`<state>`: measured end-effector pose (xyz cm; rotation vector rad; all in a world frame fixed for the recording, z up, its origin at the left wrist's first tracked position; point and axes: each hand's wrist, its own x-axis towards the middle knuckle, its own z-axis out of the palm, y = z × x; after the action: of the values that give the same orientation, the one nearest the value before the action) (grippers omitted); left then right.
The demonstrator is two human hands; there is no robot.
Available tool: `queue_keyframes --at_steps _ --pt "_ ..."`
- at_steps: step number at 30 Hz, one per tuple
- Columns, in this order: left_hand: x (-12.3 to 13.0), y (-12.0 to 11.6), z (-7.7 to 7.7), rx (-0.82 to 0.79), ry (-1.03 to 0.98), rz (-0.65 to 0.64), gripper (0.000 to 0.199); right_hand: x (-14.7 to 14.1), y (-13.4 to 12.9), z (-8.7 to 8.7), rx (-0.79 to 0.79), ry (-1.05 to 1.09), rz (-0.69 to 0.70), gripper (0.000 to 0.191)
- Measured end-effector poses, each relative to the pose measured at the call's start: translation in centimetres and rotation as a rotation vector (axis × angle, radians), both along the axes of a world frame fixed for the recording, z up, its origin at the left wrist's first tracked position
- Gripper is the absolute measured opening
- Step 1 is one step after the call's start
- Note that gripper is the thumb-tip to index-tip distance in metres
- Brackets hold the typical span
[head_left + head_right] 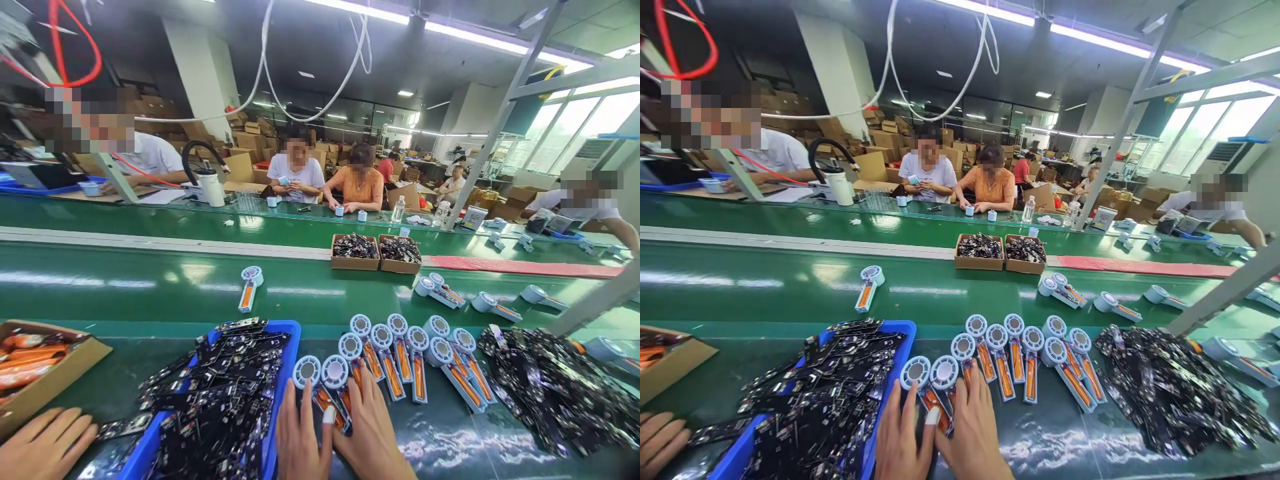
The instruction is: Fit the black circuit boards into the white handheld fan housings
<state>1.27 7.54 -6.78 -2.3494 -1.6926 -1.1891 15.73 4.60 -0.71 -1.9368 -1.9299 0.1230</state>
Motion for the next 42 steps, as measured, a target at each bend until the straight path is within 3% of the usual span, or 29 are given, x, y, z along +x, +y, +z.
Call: queue_keyframes --at_steps 2,4,5,8,10,13,16,19,22,25,28,31,33,36,39,42 --pt "-0.3 0.6 0.7 0.018 0.039 0.003 0.055 1.2 -0.6 0.5 0.051 -0.034 0.082 0.052" --pt "-0.5 1.2 1.7 0.009 0.076 0.011 0.045 2.6 -0.1 2.2 0.089 -0.028 0.149 0.033" --pt "-0.6 1.5 2.2 -0.006 0.093 0.009 0.042 3.4 0.7 3.3 0.107 -0.025 0.154 0.027" --pt "-0.6 2.2 3.5 -0.059 0.119 -0.027 0.037 5.0 4.8 5.9 0.162 -0.132 0.086 0.037" --pt "-0.5 2.4 4.0 -0.076 0.114 -0.034 0.036 5.5 7.6 6.3 0.110 -0.238 0.082 0.047" --pt "-1.0 2.2 5.2 -0.060 0.065 -0.047 0.036 5.8 9.5 5.3 0.059 -0.314 0.098 0.044" --pt "-3.5 2.0 7.1 -0.011 -0.015 -0.008 0.031 6.6 8.8 4.1 0.096 -0.302 0.069 0.037" --pt "-7.6 1.9 8.7 0.029 0.065 0.191 0.030 7.4 7.2 3.8 0.181 -0.258 0.071 0.036" --pt "-11.6 1.8 9.0 -0.135 0.304 0.367 0.038 7.2 5.0 4.3 0.278 -0.152 0.096 0.036" --pt "-13.8 1.9 8.5 -0.272 0.347 0.323 0.037 5.6 2.3 4.7 0.288 0.016 0.134 0.029" --pt "-14.0 2.2 8.6 -0.217 0.133 0.259 0.031 3.2 0.0 4.7 0.195 0.145 0.234 0.025" --pt "-12.6 2.4 9.8 -0.214 -0.286 0.299 0.028 0.4 -0.2 4.7 0.135 0.111 0.332 0.028" --pt "-10.8 2.2 10.8 -0.336 -0.634 0.317 0.033 -1.3 0.9 4.9 0.122 -0.006 0.378 0.029" --pt "-7.9 1.6 11.5 -0.548 -1.024 0.242 0.049 -3.1 3.5 5.3 0.086 -0.218 0.429 0.025" --pt "-5.9 0.5 11.0 -0.663 -1.168 0.175 0.061 -3.8 5.5 5.2 0.083 -0.345 0.476 0.016" --pt "-5.3 -0.8 9.9 -0.774 -1.243 0.084 0.056 -3.3 6.1 4.6 0.103 -0.366 0.542 0.015"
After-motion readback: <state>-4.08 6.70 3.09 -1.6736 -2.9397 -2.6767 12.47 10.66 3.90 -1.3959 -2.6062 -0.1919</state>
